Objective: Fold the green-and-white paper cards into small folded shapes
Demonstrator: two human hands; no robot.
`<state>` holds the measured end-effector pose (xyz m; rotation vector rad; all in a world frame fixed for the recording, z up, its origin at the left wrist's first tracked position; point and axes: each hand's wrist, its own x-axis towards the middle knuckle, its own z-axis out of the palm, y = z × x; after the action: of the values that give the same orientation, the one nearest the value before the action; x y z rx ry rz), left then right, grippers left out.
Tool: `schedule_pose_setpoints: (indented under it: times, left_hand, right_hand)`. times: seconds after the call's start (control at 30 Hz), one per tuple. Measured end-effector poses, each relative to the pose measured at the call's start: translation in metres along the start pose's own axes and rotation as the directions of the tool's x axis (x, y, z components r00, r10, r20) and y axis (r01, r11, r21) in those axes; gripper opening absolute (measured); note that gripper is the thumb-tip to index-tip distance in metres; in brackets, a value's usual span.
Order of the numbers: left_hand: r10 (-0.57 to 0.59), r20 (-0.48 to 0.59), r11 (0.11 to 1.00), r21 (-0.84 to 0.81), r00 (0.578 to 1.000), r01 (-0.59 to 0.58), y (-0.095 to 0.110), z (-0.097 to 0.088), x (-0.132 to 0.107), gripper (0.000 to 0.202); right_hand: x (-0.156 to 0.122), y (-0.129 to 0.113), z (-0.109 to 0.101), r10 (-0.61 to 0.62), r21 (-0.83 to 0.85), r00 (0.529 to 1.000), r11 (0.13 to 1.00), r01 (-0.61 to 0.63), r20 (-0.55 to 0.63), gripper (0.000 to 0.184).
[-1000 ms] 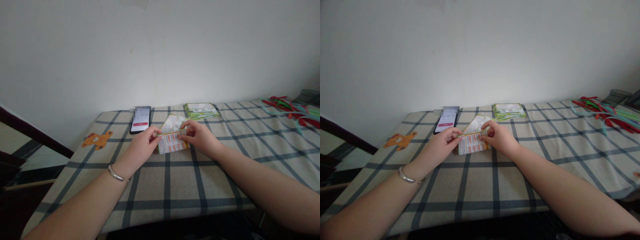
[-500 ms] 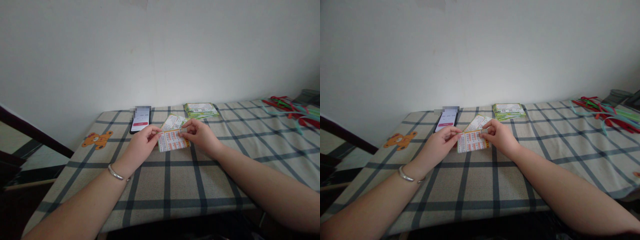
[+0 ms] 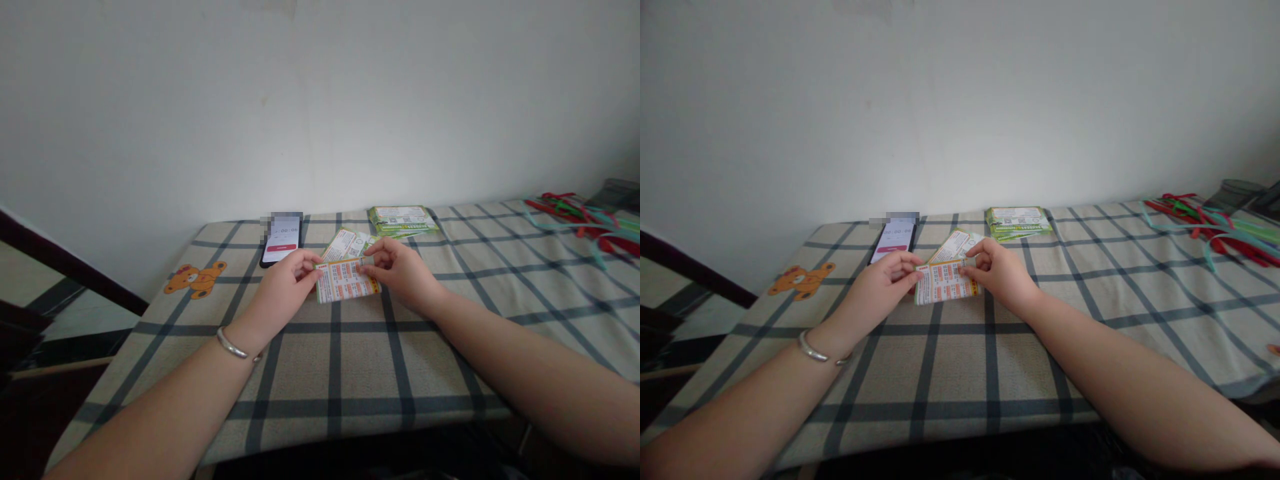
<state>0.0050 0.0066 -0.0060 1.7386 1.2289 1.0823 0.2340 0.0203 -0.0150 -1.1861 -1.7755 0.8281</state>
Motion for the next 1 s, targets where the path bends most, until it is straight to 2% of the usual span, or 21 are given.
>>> schedule_pose_setpoints:
  times: [0.23,0.57,0.7,0.83,0.93,1.0]
  left_hand:
    - [0.013,-0.006,1.0,0.006,1.0,-0.013,-0.0039,-0.0007,0.0005,0.014]
    - [-0.042,-0.003,0.998,-0.048,0.999,0.042,-0.0006,-0.0008,0.0003,0.011]
    - [0.006,-0.013,0.994,0.107,1.0,-0.005,-0.0025,-0.0034,-0.0001,0.012]
    - [0.052,-0.031,0.95,0.31,0.998,-0.04,-0.0025,-0.0059,-0.0003,0.012]
    - [0.055,0.012,0.92,0.387,0.998,-0.056,-0.0025,-0.0065,0.0007,0.012]
    - [0.056,0.041,0.901,0.428,0.998,-0.068,-0.0018,-0.0067,0.0014,0.013]
  right_hand:
    - [0.0008,-0.0004,0.0006,0.002,-0.02,1.0,1.0,-0.002,-0.013,0.028]
    - [0.0011,-0.003,0.0001,0.039,0.014,0.999,0.999,-0.039,0.013,0.026]
    - [0.0019,-0.0022,-0.0013,0.035,-0.055,0.999,0.998,-0.033,0.035,0.021]
    - [0.0018,-0.0024,-0.002,0.04,-0.161,0.997,0.987,-0.029,0.066,0.012]
    - [0.0022,-0.004,-0.0025,0.041,-0.237,0.996,0.971,-0.022,0.077,0.008]
    - [0.0032,-0.0051,-0.0033,0.0,-0.334,0.997,0.942,0.024,0.073,0.007]
